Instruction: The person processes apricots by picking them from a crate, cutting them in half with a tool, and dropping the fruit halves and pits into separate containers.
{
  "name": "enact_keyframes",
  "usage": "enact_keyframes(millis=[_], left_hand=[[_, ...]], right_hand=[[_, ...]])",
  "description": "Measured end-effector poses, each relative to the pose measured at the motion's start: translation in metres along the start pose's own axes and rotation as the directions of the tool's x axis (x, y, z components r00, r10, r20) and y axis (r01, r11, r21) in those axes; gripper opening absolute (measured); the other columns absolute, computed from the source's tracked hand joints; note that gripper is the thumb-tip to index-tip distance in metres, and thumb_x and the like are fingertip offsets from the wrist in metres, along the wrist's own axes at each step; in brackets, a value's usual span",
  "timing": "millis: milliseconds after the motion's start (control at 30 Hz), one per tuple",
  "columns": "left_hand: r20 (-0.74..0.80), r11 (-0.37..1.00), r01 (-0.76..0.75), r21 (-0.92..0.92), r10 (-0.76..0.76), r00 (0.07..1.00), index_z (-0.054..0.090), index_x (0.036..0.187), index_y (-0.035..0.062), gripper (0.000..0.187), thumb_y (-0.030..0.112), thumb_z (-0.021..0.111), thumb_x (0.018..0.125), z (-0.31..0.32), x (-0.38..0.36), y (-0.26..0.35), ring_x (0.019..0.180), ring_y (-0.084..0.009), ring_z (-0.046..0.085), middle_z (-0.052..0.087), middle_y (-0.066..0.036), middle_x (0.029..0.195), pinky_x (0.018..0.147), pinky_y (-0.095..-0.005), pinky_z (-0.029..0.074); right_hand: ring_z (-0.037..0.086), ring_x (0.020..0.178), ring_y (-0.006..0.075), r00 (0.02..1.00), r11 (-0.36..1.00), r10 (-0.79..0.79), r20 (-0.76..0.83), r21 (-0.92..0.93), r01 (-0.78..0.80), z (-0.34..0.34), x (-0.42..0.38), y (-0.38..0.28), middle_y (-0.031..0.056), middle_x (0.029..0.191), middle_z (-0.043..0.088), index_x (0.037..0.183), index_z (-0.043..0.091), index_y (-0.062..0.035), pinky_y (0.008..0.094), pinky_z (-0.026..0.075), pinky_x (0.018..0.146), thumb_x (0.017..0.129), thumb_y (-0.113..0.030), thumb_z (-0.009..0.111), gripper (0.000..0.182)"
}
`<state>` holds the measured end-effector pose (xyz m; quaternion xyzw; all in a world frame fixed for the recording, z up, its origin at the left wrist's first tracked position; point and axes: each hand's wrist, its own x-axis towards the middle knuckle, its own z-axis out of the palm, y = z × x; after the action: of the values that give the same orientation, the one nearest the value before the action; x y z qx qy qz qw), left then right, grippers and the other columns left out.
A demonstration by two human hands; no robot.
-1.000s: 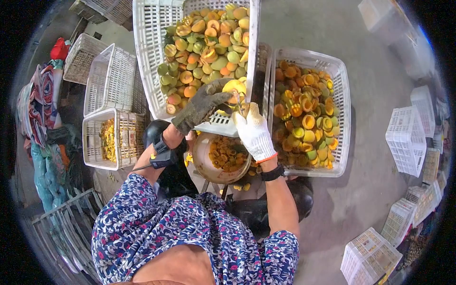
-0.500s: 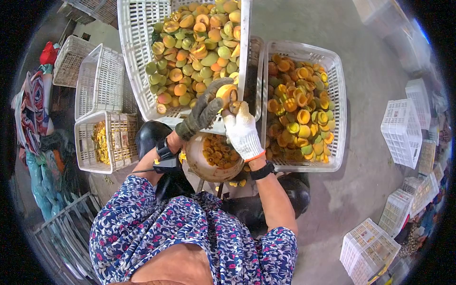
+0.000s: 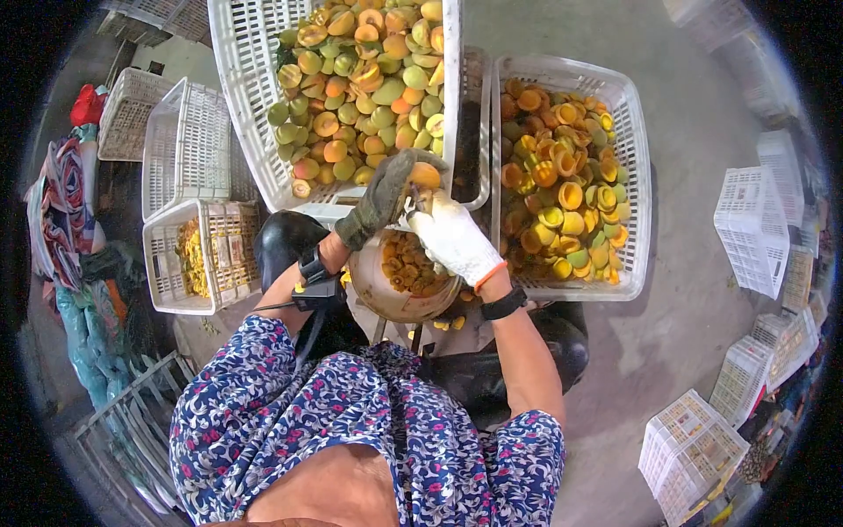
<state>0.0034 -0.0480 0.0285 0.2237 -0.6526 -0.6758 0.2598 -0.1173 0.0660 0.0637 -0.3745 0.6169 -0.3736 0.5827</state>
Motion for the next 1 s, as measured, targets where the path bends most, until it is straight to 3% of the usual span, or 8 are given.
enact_keyframes(millis=[400, 533, 600, 667, 733, 800, 933, 1000], left_hand=[[0.184, 0.972, 0.073, -0.223, -0.031, 0.982, 0.064, 0.09, -0.0043, 0.04, 0.029, 0.045, 0.099, -0.013, -0.001, 0.004, 0.08, -0.0188, 0.064, 0.066, -0.011, 0.085, 0.077, -0.0306, 0.05], [0.325, 0.88, 0.216, -0.423, -0.076, 0.943, 0.063, 0.088, -0.0039, 0.048, 0.037, 0.041, 0.1, -0.015, -0.003, 0.011, 0.079, -0.0183, 0.063, 0.066, -0.012, 0.085, 0.076, -0.0309, 0.05], [0.272, 0.863, 0.193, -0.466, -0.067, 0.96, 0.062, 0.087, -0.0027, 0.049, 0.038, 0.039, 0.101, -0.012, -0.01, 0.019, 0.079, -0.0186, 0.063, 0.065, -0.012, 0.083, 0.076, -0.0317, 0.051], [0.176, 0.974, -0.207, 0.096, 0.189, 0.966, 0.058, 0.085, 0.0002, 0.046, 0.038, 0.036, 0.102, -0.02, -0.015, 0.027, 0.077, -0.021, 0.063, 0.061, -0.01, 0.078, 0.072, -0.033, 0.053], [-0.19, 0.967, -0.175, -0.183, 0.139, 0.972, 0.052, 0.095, 0.0011, 0.038, 0.039, 0.045, 0.098, -0.032, -0.015, 0.025, 0.08, -0.0222, 0.064, 0.064, -0.013, 0.086, 0.073, -0.0348, 0.053], [-0.375, 0.653, -0.022, -0.757, -0.406, 0.833, 0.058, 0.101, 0.0012, 0.05, 0.047, 0.039, 0.1, -0.074, 0.005, -0.01, 0.085, -0.0246, 0.064, 0.063, -0.013, 0.094, 0.078, -0.04, 0.055], [-0.245, 0.791, -0.076, -0.607, -0.095, 0.965, 0.04, 0.138, 0.0013, 0.07, 0.058, 0.039, 0.096, -0.037, 0.026, 0.08, 0.115, -0.0277, 0.054, 0.055, -0.016, 0.125, 0.1, -0.0467, 0.045], [-0.187, 0.965, -0.064, -0.256, 0.016, 0.982, 0.05, 0.131, 0.0034, 0.049, 0.041, 0.039, 0.102, -0.042, 0.047, 0.088, 0.104, -0.0229, 0.06, 0.061, -0.007, 0.117, 0.087, -0.0368, 0.049]], right_hand=[[0.045, 0.042, 0.0085, 0.97, 0.997, 0.068, 0.231, -0.056, -0.057, -0.001, -0.001, -0.002, -0.0019, 0.057, 0.051, 0.084, 0.059, -0.0059, 0.0251, 0.035, 0.038, 0.092, -0.022, 0.057, 0.018], [0.034, 0.033, 0.0082, 0.781, 0.518, 0.063, 0.621, 0.649, -0.557, 0.011, -0.008, 0.006, -0.0022, 0.05, 0.041, 0.071, 0.049, -0.0092, 0.0265, 0.026, 0.029, 0.093, -0.019, 0.056, 0.025], [0.032, 0.032, 0.0079, 0.785, 0.641, 0.133, 0.606, 0.552, -0.534, 0.013, -0.007, -0.002, -0.002, 0.051, 0.042, 0.071, 0.049, -0.0098, 0.0265, 0.025, 0.029, 0.094, -0.02, 0.055, 0.026], [0.054, 0.048, 0.0161, 0.894, 0.998, 0.014, 0.449, 0.054, -0.043, 0.009, -0.005, 0.001, 0.0042, 0.061, 0.055, 0.084, 0.061, -0.0055, 0.0281, 0.042, 0.041, 0.095, -0.017, 0.049, 0.02], [0.06, 0.057, 0.0308, 0.796, 0.493, -0.472, 0.38, -0.634, 0.595, 0.014, 0.001, 0.067, 0.0161, 0.065, 0.06, 0.084, 0.06, 0.0004, 0.0398, 0.051, 0.057, 0.088, -0.022, 0.051, 0.024], [0.062, 0.077, 0.0339, 0.955, 0.575, -0.028, 0.295, -0.777, 0.257, 0.018, -0.017, 0.057, 0.0216, 0.082, 0.063, 0.083, 0.064, -0.0002, 0.0431, 0.051, 0.071, 0.083, -0.019, 0.051, 0.023], [0.06, 0.081, 0.0343, 0.668, 0.145, -0.345, 0.659, -0.666, 0.732, 0.006, -0.008, 0.073, 0.0197, 0.093, 0.063, 0.087, 0.063, -0.0008, 0.0434, 0.05, 0.071, 0.087, -0.022, 0.051, 0.024], [0.06, 0.085, 0.0347, 0.84, 0.592, -0.404, 0.361, -0.597, 0.541, 0.001, -0.019, 0.068, 0.0183, 0.091, 0.062, 0.089, 0.061, -0.0009, 0.0437, 0.048, 0.075, 0.089, -0.021, 0.05, 0.023]])
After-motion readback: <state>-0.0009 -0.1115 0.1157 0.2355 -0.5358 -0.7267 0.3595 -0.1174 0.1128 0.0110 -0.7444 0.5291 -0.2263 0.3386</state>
